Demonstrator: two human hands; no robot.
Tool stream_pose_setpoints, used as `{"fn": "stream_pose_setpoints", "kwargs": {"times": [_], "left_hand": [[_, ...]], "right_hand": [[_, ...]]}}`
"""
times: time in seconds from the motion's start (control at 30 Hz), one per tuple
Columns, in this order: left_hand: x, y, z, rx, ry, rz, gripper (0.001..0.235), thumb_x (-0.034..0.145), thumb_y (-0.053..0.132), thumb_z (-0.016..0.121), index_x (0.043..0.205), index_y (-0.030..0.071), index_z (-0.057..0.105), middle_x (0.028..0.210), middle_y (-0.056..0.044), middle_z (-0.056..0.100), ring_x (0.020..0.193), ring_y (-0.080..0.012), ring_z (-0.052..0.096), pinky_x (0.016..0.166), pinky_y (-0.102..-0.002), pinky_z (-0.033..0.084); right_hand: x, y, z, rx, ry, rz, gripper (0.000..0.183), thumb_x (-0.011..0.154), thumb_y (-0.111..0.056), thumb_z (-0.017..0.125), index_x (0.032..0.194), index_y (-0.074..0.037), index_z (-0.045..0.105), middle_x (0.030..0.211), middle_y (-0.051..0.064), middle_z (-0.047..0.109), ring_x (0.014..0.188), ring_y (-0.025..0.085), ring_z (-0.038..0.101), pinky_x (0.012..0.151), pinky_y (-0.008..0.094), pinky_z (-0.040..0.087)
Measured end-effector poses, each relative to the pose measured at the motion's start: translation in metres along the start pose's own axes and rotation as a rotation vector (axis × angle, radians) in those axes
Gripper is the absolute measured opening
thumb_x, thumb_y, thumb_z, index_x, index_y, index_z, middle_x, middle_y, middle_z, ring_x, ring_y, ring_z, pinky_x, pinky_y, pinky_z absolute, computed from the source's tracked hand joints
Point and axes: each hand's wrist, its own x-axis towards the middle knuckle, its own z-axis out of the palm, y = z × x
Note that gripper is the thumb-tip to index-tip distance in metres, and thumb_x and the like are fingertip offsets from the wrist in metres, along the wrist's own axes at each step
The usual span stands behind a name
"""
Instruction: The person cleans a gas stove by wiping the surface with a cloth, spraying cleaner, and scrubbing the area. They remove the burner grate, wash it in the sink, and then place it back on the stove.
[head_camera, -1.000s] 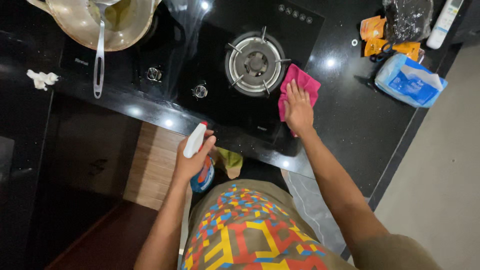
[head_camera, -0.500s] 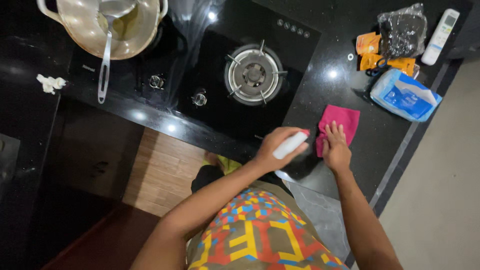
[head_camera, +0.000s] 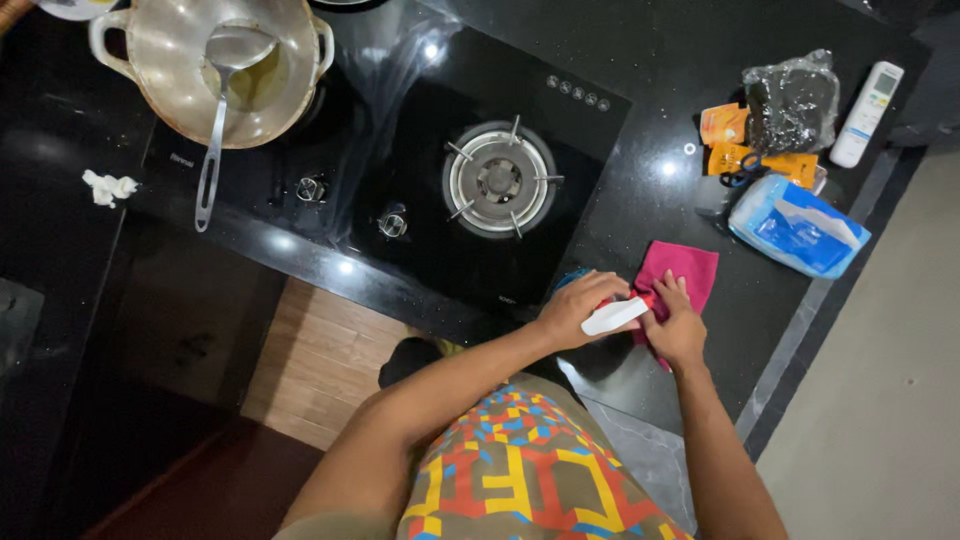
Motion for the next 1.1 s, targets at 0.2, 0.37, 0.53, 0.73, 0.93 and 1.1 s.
{"fn": "stream_pose_setpoints", "kwargs": {"times": [0.2, 0.37, 0.53, 0.73, 0.93, 1.1], "left_hand": [[-0.014, -0.002, -0.051, 0.175, 0.011, 0.167, 0.075, 0.073, 0.032, 0.081, 0.138, 0.003, 0.057, 0.140, -0.022, 0.060, 0.128, -0.0399, 0.058, 0.106, -0.049, 0.045], [-0.044, -0.020, -0.126, 0.211, 0.442, -0.416, 0.039, 0.086, 0.022, 0.079, 0.123, 0.013, 0.069, 0.108, -0.006, 0.074, 0.089, -0.0246, 0.074, 0.079, -0.035, 0.059], [-0.029, -0.061, -0.171, 0.572, 0.509, -0.441, 0.043, 0.082, 0.025, 0.082, 0.120, 0.010, 0.069, 0.098, -0.012, 0.066, 0.083, -0.0329, 0.067, 0.068, -0.044, 0.054], [-0.019, -0.089, -0.173, 0.620, 0.443, -0.521, 0.020, 0.087, 0.026, 0.077, 0.105, 0.017, 0.079, 0.096, -0.008, 0.066, 0.085, -0.0315, 0.068, 0.071, -0.046, 0.054], [-0.023, -0.083, -0.176, 0.596, 0.451, -0.475, 0.016, 0.092, 0.024, 0.074, 0.105, 0.015, 0.078, 0.095, -0.008, 0.066, 0.085, -0.0316, 0.067, 0.072, -0.046, 0.053], [-0.015, -0.068, -0.189, 0.544, 0.542, -0.373, 0.017, 0.093, 0.023, 0.073, 0.103, 0.009, 0.076, 0.097, -0.009, 0.067, 0.089, -0.0322, 0.067, 0.075, -0.044, 0.053]], "right_hand": [[0.025, -0.014, -0.019, -0.136, 0.037, 0.059, 0.042, 0.086, -0.027, 0.075, 0.125, -0.011, 0.074, 0.128, 0.012, 0.070, 0.126, 0.035, 0.061, 0.114, 0.042, 0.044], [0.082, -0.057, -0.034, 0.156, 0.034, -0.045, 0.039, 0.092, -0.033, 0.073, 0.123, -0.010, 0.071, 0.106, 0.013, 0.076, 0.101, 0.029, 0.076, 0.090, 0.040, 0.057], [0.172, -0.137, -0.028, -0.012, -0.180, -0.341, 0.047, 0.089, -0.036, 0.075, 0.130, -0.015, 0.070, 0.093, 0.009, 0.078, 0.085, 0.031, 0.074, 0.075, 0.043, 0.057], [0.220, -0.190, -0.014, -0.284, -0.362, -0.585, 0.029, 0.090, -0.034, 0.074, 0.114, -0.018, 0.077, 0.094, 0.008, 0.074, 0.088, 0.033, 0.071, 0.072, 0.046, 0.055], [0.223, -0.187, -0.012, -0.265, -0.266, -0.795, 0.021, 0.093, -0.030, 0.071, 0.105, -0.015, 0.079, 0.093, 0.006, 0.071, 0.090, 0.031, 0.070, 0.074, 0.045, 0.055], [0.235, -0.203, -0.030, -0.171, -0.212, -0.823, 0.021, 0.093, -0.029, 0.073, 0.104, -0.011, 0.078, 0.096, 0.007, 0.072, 0.090, 0.031, 0.069, 0.074, 0.044, 0.054]]}}
